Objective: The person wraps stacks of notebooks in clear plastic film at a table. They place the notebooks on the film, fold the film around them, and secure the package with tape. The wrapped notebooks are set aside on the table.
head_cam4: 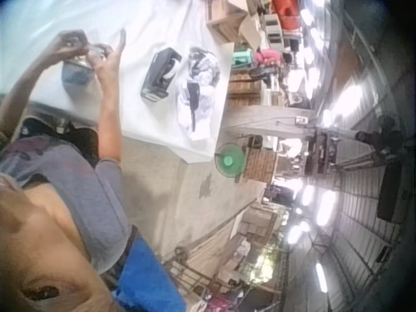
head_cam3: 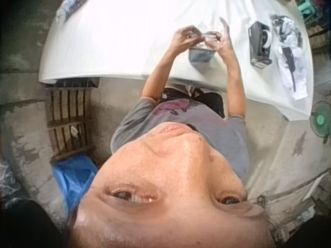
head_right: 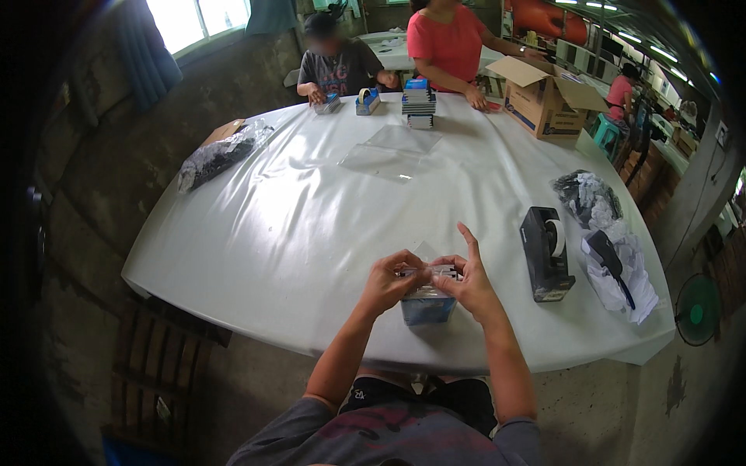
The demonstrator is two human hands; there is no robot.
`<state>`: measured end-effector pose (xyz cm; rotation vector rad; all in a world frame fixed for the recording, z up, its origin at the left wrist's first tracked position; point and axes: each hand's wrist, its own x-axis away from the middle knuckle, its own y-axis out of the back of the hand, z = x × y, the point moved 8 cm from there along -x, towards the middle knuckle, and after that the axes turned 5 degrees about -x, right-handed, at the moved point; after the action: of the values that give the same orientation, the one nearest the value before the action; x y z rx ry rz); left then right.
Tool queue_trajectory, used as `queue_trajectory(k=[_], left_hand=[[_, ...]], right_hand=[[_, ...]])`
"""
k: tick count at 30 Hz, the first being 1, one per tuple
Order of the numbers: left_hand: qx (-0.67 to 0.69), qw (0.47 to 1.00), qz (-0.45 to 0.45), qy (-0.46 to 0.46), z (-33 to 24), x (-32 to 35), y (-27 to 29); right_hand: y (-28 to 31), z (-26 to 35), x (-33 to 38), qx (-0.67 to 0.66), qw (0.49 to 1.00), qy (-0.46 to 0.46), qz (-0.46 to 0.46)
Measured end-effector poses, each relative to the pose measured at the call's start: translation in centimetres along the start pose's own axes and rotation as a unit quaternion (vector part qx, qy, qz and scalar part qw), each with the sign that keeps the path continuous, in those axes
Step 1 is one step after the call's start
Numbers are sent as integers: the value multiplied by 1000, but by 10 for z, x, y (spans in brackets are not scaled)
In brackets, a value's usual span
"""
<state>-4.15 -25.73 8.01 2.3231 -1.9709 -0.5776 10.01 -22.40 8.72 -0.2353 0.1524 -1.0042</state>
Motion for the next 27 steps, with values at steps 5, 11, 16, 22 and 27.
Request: queue_trajectory(k=[5,11,16,22,27], left_hand=[[-85,996,4,2,-10,-6,-1],[48,997,-24,52,-9,-10,1],[118,984,109,74,24,-5,-7],[156,976,114,106,34,-8,-12],[140,982,54,118,37,-9,-9]], right_hand=[[-1,2,-6,88,996,11,-25],[16,-12,-28,82,995,-49,-23],[10,-6,-27,77,997,-18,-20],[14,-11,-26,32,998,-21,-52],[18,-13,-22,-92,993,-57,-50]])
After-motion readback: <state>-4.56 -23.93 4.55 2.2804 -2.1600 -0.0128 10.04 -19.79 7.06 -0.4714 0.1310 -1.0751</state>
